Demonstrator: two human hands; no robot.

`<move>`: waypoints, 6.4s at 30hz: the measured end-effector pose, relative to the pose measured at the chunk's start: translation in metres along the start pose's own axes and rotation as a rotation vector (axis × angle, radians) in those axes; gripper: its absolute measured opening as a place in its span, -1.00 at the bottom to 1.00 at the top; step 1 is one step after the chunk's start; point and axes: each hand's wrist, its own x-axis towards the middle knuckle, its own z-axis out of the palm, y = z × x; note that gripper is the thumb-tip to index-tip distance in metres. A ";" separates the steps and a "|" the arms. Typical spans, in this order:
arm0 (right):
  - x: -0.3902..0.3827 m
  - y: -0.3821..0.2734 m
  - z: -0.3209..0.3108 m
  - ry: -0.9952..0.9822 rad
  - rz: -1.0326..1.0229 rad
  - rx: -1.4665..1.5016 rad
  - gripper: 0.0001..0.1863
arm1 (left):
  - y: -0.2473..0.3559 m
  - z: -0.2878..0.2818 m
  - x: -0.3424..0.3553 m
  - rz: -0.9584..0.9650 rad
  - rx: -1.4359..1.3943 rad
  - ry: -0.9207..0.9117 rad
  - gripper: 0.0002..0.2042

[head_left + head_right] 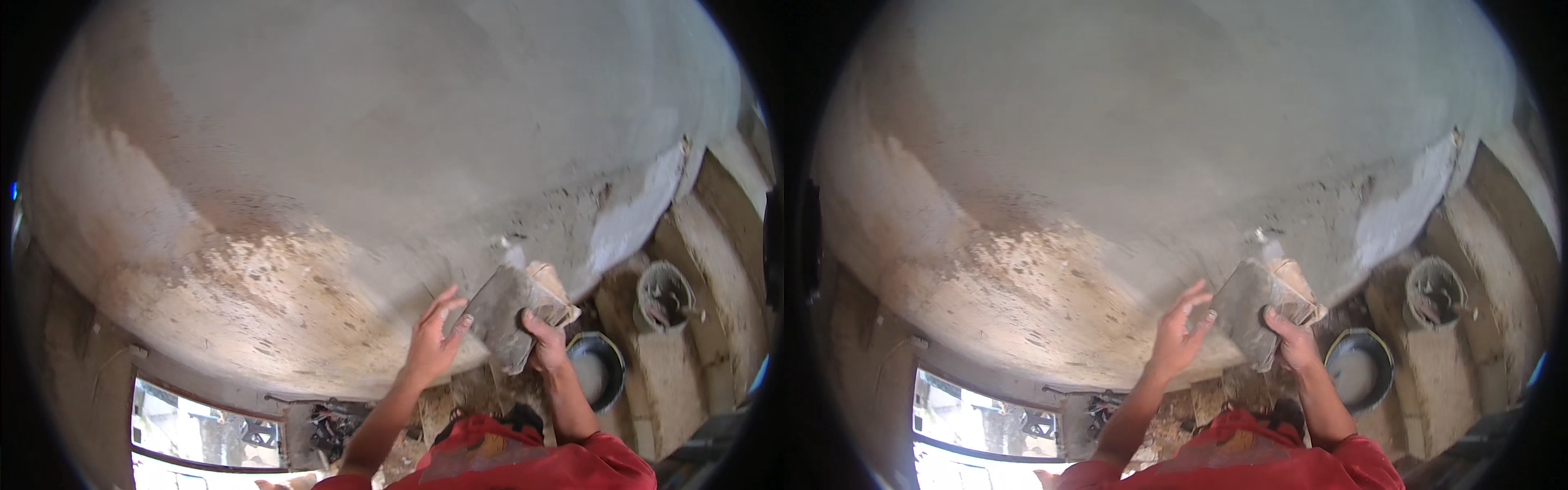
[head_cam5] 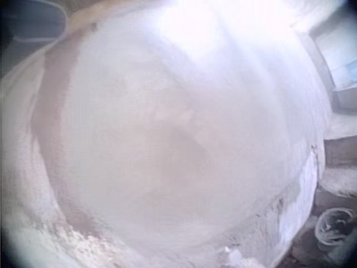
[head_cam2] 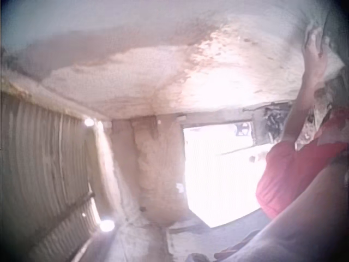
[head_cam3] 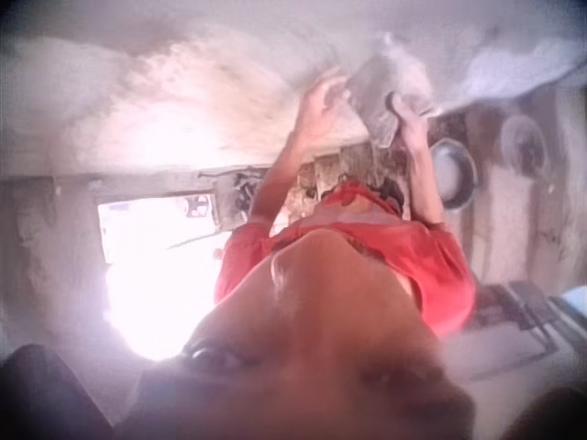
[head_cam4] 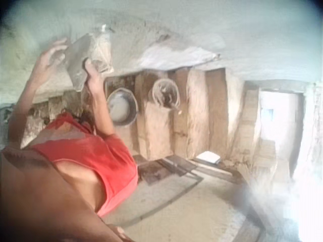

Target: The person applies plaster to a curved wall using a trowel and then smooths the surface with a cloth. They repeatedly scoop plaster from a bucket and spread it across the wall, then rub the area with a cloth to finish the surface.

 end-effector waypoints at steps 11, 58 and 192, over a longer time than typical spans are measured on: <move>0.204 -0.061 0.136 0.090 -1.619 -1.826 -0.39 | 0.049 -0.206 0.214 0.738 0.767 0.595 -0.43; 0.250 -0.202 0.393 -0.032 -2.137 -1.810 -0.05 | 0.118 -0.384 0.335 0.795 1.096 0.959 -0.45; 0.259 -0.270 0.294 0.272 -1.877 -1.624 -0.35 | 0.132 -0.313 0.341 0.660 1.144 0.929 -0.35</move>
